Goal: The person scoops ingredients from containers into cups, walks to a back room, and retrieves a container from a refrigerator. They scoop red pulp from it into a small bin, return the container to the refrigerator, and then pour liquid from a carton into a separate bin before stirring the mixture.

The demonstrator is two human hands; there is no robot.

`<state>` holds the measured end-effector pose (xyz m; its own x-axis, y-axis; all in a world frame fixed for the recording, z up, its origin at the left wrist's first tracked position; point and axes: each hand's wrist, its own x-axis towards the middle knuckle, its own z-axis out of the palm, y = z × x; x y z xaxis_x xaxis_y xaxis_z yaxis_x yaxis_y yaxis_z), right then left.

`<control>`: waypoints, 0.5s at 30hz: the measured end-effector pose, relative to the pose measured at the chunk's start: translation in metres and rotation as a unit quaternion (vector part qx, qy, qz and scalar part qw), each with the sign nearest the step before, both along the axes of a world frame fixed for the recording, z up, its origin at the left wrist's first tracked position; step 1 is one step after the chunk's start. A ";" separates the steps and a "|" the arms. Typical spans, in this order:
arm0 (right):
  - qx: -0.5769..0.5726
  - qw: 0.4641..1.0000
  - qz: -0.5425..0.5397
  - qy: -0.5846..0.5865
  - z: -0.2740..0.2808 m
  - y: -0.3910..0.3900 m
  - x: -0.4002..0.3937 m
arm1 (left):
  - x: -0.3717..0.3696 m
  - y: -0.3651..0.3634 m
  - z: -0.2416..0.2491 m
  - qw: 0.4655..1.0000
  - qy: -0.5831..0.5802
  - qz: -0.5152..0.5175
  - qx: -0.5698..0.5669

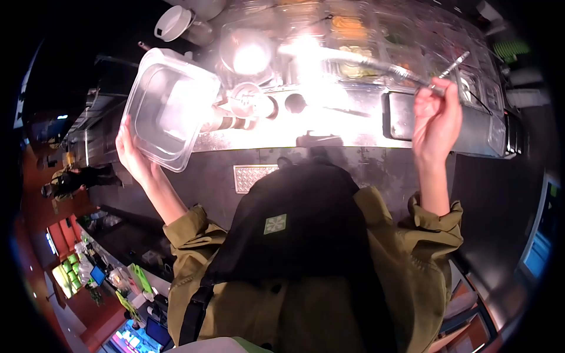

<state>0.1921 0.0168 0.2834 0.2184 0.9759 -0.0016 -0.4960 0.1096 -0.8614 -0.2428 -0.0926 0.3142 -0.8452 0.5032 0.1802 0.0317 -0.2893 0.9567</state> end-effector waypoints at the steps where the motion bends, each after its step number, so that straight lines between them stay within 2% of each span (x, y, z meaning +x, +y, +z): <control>1: 0.014 0.999 -0.033 -0.011 0.010 0.004 0.006 | 0.012 0.009 0.002 1.000 0.023 -0.013 -0.016; 4: 0.068 0.996 -0.003 -0.052 0.034 0.006 0.013 | 0.063 0.040 0.011 0.993 0.074 -0.048 -0.079; 6: 0.069 0.993 -0.009 -0.091 0.040 0.002 0.009 | 0.092 0.052 0.003 0.967 0.129 -0.102 -0.196; 7: 0.060 0.992 0.001 -0.107 0.038 0.001 0.010 | 0.110 0.062 -0.005 0.959 0.202 -0.149 -0.134; 9: 0.047 0.990 0.025 -0.129 0.026 0.000 0.016 | 0.143 0.073 -0.022 0.949 0.166 -0.215 -0.163; 10: 0.025 0.990 0.026 -0.138 0.018 -0.001 0.020 | 0.153 0.085 -0.049 0.954 0.142 -0.239 -0.115; 11: 0.013 0.990 0.006 -0.140 0.009 -0.001 0.025 | 0.169 0.093 -0.066 0.956 0.064 -0.280 -0.056; 13: 0.002 0.993 0.032 -0.109 -0.018 -0.001 0.047 | 0.191 0.102 -0.105 0.940 -0.030 -0.337 -0.044; 15: -0.046 0.975 0.018 -0.219 -0.047 -0.003 0.058 | 0.206 0.106 -0.141 0.916 -0.100 -0.377 -0.098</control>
